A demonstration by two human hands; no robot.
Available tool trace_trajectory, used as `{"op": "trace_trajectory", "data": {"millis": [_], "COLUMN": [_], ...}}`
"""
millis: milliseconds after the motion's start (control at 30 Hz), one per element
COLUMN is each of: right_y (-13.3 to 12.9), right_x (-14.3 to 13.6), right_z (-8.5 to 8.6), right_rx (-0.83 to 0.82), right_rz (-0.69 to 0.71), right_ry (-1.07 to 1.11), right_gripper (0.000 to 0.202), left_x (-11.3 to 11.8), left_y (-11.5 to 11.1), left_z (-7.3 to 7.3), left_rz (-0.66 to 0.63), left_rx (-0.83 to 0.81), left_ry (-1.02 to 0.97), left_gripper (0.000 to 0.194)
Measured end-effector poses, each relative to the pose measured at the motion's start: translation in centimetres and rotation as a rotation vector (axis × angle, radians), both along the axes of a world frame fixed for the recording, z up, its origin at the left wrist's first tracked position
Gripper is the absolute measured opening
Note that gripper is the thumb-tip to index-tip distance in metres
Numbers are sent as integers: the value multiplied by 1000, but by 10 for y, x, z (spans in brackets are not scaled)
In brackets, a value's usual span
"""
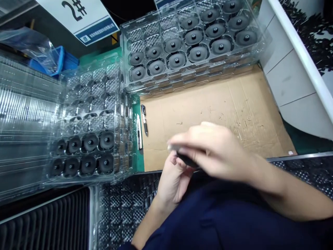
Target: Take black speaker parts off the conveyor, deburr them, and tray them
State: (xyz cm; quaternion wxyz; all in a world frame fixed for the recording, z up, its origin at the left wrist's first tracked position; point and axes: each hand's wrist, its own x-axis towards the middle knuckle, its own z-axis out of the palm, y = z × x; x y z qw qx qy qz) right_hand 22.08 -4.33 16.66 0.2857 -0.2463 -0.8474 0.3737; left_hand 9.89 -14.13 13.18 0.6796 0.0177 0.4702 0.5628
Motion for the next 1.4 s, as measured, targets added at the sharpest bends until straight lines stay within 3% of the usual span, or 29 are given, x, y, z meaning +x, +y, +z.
{"op": "trace_trajectory", "data": {"millis": [133,233,333,400,500,600,667,800,933,1100,1200,1267,1333,1400], "right_y": [4,-14,-30,-30,-21,-19,-22,-23,-29,-33,-26,-26,-32,-36], "right_x": [19,39,49,45,23,-5,-18,-23,-18,-12,-15,-10,2,19], "right_z": [-48,-89,-106,-96,-58,-23,-12,-8,-8,-4,-5,-6,-5,-2], "right_rx": [-238,-371,-443,-452,-369,-222,-197,-327,-102,-250,-118,-40,-76,-143], "right_rz": [-306,-343,-316,-359,-431,-349,-261,-45,-229,-78,-179,-161,-71,-68], "right_ry": [-177,-286,-315,-296,-134,41,67,-43,7,4,33,103,102,-6], "right_gripper": [22,25,27,27,25,25,24,20,24,22,24,24,23,21], "left_x": [-7,-11,-13,-13,-11,-11,-12,-12,-10,-11,-8,-8,-8,-7], "left_y": [0,1,3,5,7,7,5,0,0,5,7,7,6,5], "left_z": [-6,-10,-13,-13,-12,-12,-13,-15,-11,-4,-2,1,4,7], "left_rz": [-4,22,19,16,19,13,13,93,96,82,66,36,9,-7], "left_rx": [105,102,111,111,146,169,138,107,125,136,151,144,127,120], "left_ry": [-24,-51,-68,-65,-45,10,53,138,157,142,162,159,137,110], "left_gripper": [52,55,54,52,50,46,44,43,45,47,35,34,42,50]}}
